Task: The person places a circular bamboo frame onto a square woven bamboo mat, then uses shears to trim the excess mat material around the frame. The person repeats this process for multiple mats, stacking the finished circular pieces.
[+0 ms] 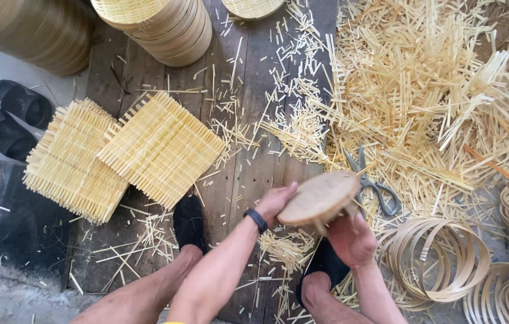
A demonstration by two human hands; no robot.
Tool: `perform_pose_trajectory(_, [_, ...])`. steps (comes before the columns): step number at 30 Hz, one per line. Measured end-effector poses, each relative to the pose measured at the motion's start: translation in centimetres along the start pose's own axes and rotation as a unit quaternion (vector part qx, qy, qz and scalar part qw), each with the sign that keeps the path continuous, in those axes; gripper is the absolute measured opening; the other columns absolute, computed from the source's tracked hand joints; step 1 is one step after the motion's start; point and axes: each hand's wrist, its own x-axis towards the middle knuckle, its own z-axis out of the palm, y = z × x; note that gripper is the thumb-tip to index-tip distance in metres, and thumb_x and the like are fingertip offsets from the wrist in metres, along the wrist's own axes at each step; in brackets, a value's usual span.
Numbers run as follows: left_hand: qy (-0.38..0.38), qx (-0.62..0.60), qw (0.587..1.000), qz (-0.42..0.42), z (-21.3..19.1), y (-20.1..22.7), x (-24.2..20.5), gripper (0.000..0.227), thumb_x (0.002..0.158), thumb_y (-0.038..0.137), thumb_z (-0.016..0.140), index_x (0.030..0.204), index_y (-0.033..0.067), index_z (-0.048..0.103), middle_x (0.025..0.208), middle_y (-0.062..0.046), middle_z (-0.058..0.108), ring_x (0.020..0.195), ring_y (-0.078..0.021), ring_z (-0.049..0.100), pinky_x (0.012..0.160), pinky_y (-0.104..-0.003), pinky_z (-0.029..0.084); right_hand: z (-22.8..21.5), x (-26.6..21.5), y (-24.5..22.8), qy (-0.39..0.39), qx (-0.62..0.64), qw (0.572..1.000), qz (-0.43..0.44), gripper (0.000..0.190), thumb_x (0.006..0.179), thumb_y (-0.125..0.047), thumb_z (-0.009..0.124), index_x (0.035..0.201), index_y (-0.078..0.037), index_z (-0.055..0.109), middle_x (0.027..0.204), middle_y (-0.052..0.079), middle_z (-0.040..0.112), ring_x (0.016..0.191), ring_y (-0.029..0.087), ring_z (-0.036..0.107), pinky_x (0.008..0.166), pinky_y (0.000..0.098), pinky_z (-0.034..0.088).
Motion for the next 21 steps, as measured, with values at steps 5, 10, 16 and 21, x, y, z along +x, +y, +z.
perform_pose_trajectory(5, [0.141, 0.029, 0.935, 0.326, -5.5, -0.9, -0.8, 0.049, 0.086, 0.017, 0.078, 0.129, 0.0027, 0.06, 0.119, -0.011, 0.07, 0.099, -0.0181, 0.066, 0.088, -0.031, 0.056, 2.9, 2.1, 1.5, 0.074, -0.123, 0.989, 0.033, 0.072, 0.093, -0.046, 0.056, 0.146, 0.0, 0.045, 0.136, 0.016, 0.066, 0.123, 0.028, 0.064, 0.098, 0.0432, 0.054])
perform_pose_trajectory(10, [0.366, 0.524, 0.715, 0.283, -15.2, 3.8, -4.2, 0.054, 0.09, 0.02, 0.076, 0.139, 0.0082, 0.056, 0.137, -0.016, 0.061, 0.128, -0.0337, 0.056, 0.108, -0.048, 0.044, 0.7, 3.2, 3.9, 0.133, -0.365, 0.921, 0.025, 0.043, 0.102, -0.023, 0.05, 0.14, -0.003, 0.052, 0.123, 0.013, 0.069, 0.102, 0.024, 0.071, 0.08, 0.0406, 0.065])
perform_pose_trajectory(16, [0.382, 0.627, 0.667, 0.127, -23.2, 7.6, -6.6, 0.105, 0.069, 0.025, 0.086, 0.154, 0.0012, 0.028, 0.162, -0.025, 0.026, 0.151, -0.0406, 0.023, 0.122, -0.048, 0.023, -2.1, 2.7, 4.4, 0.138, -0.334, 0.931, 0.058, 0.04, 0.104, -0.03, 0.05, 0.128, 0.001, 0.058, 0.113, 0.015, 0.071, 0.094, 0.025, 0.072, 0.074, 0.0435, 0.065])
perform_pose_trajectory(21, [0.32, 0.582, 0.691, 0.286, -24.0, 7.9, -8.4, 0.075, 0.079, 0.021, 0.075, 0.146, 0.0033, 0.047, 0.14, -0.029, 0.053, 0.132, -0.0414, 0.049, 0.116, -0.043, 0.039, -2.0, 3.1, 5.3, 0.13, -0.334, 0.932, 0.05, 0.038, 0.105, -0.031, 0.051, 0.124, 0.002, 0.057, 0.11, 0.016, 0.07, 0.09, 0.025, 0.072, 0.075, 0.0428, 0.065])
